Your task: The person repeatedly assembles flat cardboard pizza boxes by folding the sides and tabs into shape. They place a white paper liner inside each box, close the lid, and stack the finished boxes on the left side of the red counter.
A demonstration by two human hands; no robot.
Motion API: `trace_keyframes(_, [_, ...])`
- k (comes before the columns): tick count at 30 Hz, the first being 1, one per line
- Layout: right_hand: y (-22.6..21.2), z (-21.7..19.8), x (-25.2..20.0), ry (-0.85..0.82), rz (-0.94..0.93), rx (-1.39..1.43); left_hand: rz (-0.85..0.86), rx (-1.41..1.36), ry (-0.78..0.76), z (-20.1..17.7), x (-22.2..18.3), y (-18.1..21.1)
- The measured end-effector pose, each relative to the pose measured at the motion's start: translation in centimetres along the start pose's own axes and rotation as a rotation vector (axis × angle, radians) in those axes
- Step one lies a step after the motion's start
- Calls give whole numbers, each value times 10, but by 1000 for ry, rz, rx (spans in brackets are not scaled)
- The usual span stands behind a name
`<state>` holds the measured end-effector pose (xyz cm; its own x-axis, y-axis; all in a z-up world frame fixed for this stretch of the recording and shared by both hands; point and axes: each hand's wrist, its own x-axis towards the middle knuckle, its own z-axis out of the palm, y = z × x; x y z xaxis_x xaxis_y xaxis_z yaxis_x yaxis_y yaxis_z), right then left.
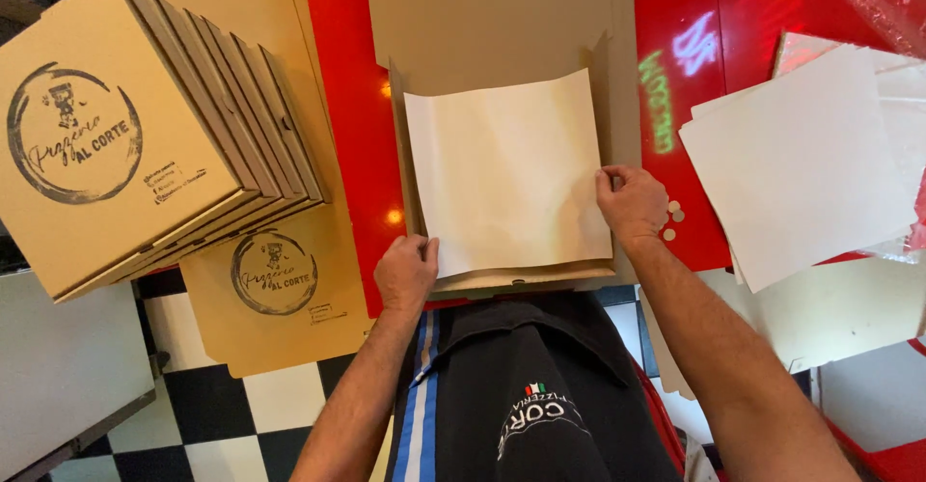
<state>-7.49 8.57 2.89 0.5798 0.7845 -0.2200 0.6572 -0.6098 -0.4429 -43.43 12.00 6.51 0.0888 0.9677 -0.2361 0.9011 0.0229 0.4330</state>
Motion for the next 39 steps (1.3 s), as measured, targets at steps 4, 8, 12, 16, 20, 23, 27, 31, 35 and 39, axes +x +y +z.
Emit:
trace_keyframes(4, [1,5,-5,12,20,-2,83,70,9,9,3,-10])
trace_keyframes(8, [-4,5,-9,25,6,-25,149,151,-62,2,7,-11])
trace_keyframes(12, [-20,-4,-10,-31,105,-70,134,84,-91,-26,15,7])
trace_keyframes(16, [-26,0,-3,152,-125,-18,227,35,-66,-37,53,29])
trace_keyframes(20, [-67,-8,20,150,-796,-196,646,46,97,-5,102,50])
trace_keyframes(23, [-73,8,29,-66,-820,-354,743,117,13,13,118,57])
trace_keyframes(27, [-61,9,70,69,-667,43,679,45,-187,29,150,51])
trace_keyframes(31, [-48,5,137,247,-419,212,423,42,307,4,205,29])
trace_keyframes(35, [-38,17,166,-65,-155,551,136,-357,112,23,240,18])
trace_keyframes(39, [-26,37,158,-65,-418,349,240,-245,-38,31,231,11])
